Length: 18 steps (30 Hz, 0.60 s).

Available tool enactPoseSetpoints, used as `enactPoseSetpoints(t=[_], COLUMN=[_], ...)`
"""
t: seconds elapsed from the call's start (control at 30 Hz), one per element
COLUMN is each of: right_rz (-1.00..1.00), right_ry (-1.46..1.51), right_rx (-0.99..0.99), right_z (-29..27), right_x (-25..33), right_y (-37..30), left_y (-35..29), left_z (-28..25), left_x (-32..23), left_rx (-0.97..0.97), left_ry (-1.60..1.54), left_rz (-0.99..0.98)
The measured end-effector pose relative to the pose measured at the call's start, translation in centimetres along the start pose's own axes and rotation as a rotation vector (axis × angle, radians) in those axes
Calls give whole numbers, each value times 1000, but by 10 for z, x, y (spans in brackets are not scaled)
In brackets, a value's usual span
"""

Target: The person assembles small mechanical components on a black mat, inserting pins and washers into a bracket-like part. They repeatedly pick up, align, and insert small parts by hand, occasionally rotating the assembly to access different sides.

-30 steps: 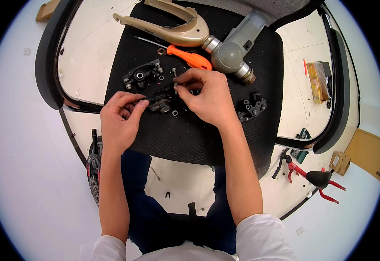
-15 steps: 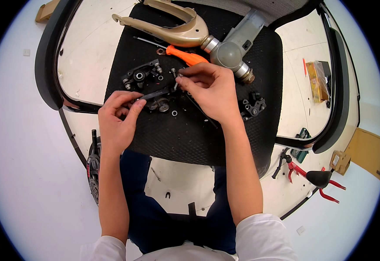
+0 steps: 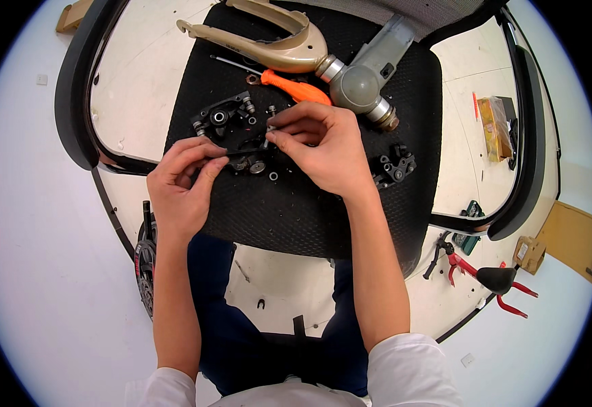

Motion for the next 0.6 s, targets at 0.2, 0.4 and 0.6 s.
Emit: enactPoseSetpoints(t=[0.2, 0.4, 0.6], right_rz=[-151, -72, -90], right_ry=[-58, -88, -20], right_rx=[-6, -4, 7], right_z=[0, 2, -1], right_x=[1, -1, -3], right_y=[-2, -1, -2], left_y=[-1, -2, -2], left_z=[3, 4, 4], left_x=[-1, 0, 3], left_rx=[29, -8, -53], left_ry=[-91, -139, -193], left_rz=[-25, -32, -67])
Point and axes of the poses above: each hand's wrist, its own y-axis towards the middle knuckle, its own z-axis out of the palm, x = y × z, the point moved 3 cm from there along y, towards the middle knuckle
